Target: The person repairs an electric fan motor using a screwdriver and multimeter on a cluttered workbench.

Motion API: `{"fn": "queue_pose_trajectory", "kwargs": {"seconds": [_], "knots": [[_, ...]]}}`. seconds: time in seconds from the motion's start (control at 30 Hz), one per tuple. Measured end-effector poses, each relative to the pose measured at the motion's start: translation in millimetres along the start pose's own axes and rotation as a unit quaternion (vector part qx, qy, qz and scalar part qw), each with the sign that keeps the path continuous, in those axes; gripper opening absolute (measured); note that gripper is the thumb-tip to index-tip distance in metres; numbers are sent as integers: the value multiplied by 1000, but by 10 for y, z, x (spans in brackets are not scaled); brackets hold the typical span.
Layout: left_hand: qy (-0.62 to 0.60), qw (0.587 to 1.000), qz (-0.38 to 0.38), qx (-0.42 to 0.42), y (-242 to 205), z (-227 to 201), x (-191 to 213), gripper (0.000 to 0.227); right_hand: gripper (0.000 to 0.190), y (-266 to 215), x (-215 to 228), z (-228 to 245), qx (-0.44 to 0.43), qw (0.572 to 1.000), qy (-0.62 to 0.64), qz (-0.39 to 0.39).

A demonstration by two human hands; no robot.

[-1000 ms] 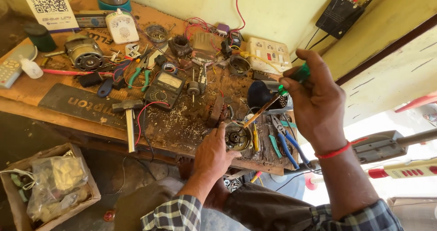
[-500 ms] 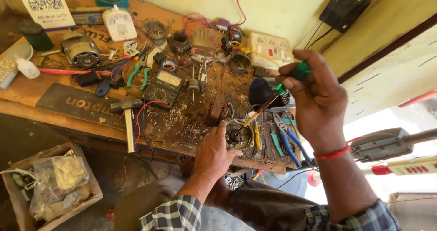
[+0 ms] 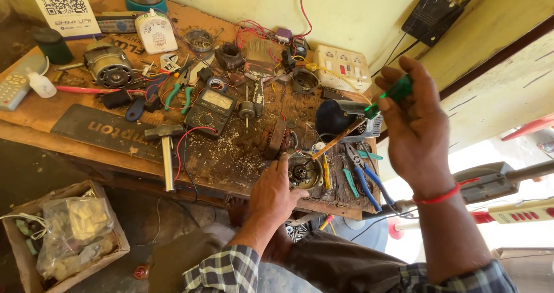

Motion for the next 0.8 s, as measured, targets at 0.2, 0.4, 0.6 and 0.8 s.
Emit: {"fn": "queue_pose_trajectory", "kwargs": {"seconds": [0.2,0.4,0.6,0.8], "knots": [[1,1000,-19,-12,-1,-42,65,106,54,-44,-80,-28,3,997,78,12],[3,1000,-2,8,-9,-12,65,105,48,-158,-55,162,36,999,-35,-19],[25,1000,9,-10,-14,6,6,104,45,-397,131,218,58,998,24,-30],[6,1000,3,-5,-18,-5,30,105,51,-490,57,363,55,998,15,-15]]}}
Point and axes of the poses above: each hand's wrist, its own y-axis towards the middle knuckle, its own x-axis out of the back of the hand, z = x × y, the point moved 10 cm from there along y, towards the middle knuckle, and after that the axes turned 4 degrees about -x, right-handed, at the moved point
